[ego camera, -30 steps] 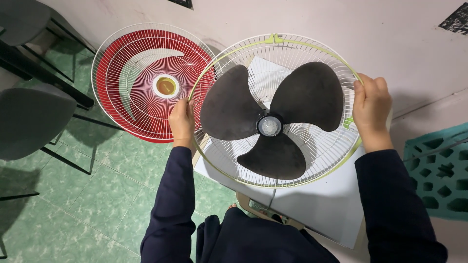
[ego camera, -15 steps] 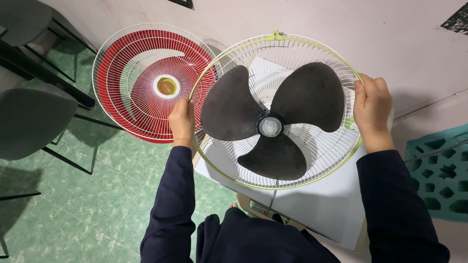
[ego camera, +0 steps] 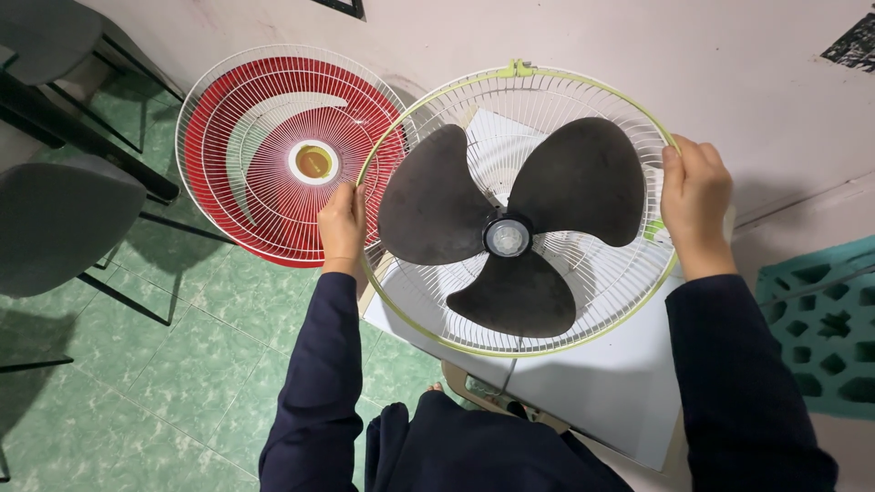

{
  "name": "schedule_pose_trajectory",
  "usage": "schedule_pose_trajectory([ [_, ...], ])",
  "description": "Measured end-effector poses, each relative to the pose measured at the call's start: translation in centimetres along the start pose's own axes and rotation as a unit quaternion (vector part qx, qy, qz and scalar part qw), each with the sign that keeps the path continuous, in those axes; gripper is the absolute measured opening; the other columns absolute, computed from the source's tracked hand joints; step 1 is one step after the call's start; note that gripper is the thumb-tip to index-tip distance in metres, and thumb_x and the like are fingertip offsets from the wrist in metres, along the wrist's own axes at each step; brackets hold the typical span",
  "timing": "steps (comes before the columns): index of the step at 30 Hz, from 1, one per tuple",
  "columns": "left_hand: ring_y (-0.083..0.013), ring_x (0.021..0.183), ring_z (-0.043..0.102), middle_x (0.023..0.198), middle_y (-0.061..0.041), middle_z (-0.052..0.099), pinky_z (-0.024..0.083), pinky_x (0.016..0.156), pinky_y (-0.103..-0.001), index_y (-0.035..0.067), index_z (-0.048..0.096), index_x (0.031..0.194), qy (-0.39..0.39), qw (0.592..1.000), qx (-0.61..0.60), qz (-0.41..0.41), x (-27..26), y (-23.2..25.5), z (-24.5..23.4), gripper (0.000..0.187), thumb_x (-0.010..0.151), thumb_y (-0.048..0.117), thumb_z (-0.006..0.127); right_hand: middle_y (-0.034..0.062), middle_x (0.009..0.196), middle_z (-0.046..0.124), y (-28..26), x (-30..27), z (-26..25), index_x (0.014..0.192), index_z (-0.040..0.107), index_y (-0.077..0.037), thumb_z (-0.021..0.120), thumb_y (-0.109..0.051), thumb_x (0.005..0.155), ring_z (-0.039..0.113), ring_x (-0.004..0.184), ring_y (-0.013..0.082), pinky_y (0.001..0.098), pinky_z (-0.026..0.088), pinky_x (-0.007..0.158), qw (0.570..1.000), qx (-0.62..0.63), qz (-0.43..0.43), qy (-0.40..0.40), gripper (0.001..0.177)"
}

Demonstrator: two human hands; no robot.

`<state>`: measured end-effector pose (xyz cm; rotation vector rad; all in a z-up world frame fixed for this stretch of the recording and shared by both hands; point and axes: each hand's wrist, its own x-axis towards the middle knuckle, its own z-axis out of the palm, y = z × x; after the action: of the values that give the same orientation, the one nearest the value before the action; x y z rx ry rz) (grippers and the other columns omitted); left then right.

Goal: The person reassembles an electric fan by hand. They first secure the fan blades to the motor hub, then attach the rear wire cage, and finally place and lock the front wire cage onto the fan head.

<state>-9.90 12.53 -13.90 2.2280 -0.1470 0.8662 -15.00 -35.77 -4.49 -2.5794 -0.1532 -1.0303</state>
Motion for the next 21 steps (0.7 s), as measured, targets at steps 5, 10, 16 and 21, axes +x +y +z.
schedule_pose_trajectory([
  [5,-0.0363,0.063,0.062,0.08,-0.017,0.066,0.048,0.055,-0.045,0.002,0.062,0.096,0.008,0.999,0.021,0.037,0.3,-0.2,0.1,0.019,0.105,0.019,0.066,0.0174,0.095,0.065,-0.2,0.6,-0.4,0.121,0.073,0.0,0.065,-0.011,0.115,0.064,0.088,0.0345,0.0436,0.051,0.079,1.0,-0.002,-0.01,-0.004,0.015],
  [10,-0.0385,0.065,0.062,0.079,-0.017,0.064,0.048,0.055,-0.047,0.003,0.057,0.094,0.027,0.997,0.049,0.046,0.0,-0.3,0.8,0.021,0.105,0.018,0.066,0.0172,0.108,0.064,0.8,-1.1,0.0,0.135,0.067,-0.004,0.068,-0.013,0.112,0.063,0.097,0.0336,0.0435,0.052,0.083,1.0,-0.009,0.012,-0.022,0.025],
  [16,-0.0377,0.062,0.061,0.077,-0.016,0.063,0.047,0.054,-0.047,0.003,0.056,0.092,0.028,0.997,0.049,0.046,-0.1,-0.6,1.0,0.021,0.105,0.017,0.067,0.0125,0.125,0.055,4.9,-11.8,0.1,0.155,0.042,0.003,0.076,-0.011,0.097,0.057,0.109,0.02,0.0365,0.05,0.092,0.977,0.174,0.122,0.011,0.069],
  [21,-0.0381,0.063,0.061,0.078,-0.017,0.063,0.047,0.055,-0.047,0.003,0.057,0.092,0.03,0.997,0.044,0.049,0.0,-0.5,0.9,0.021,0.105,0.017,0.067,0.0121,0.113,0.067,4.9,-24.3,0.2,0.139,0.058,-0.002,0.073,-0.016,0.077,0.064,0.09,0.0226,0.0388,0.056,0.072,0.785,0.351,0.399,-0.32,0.065],
])
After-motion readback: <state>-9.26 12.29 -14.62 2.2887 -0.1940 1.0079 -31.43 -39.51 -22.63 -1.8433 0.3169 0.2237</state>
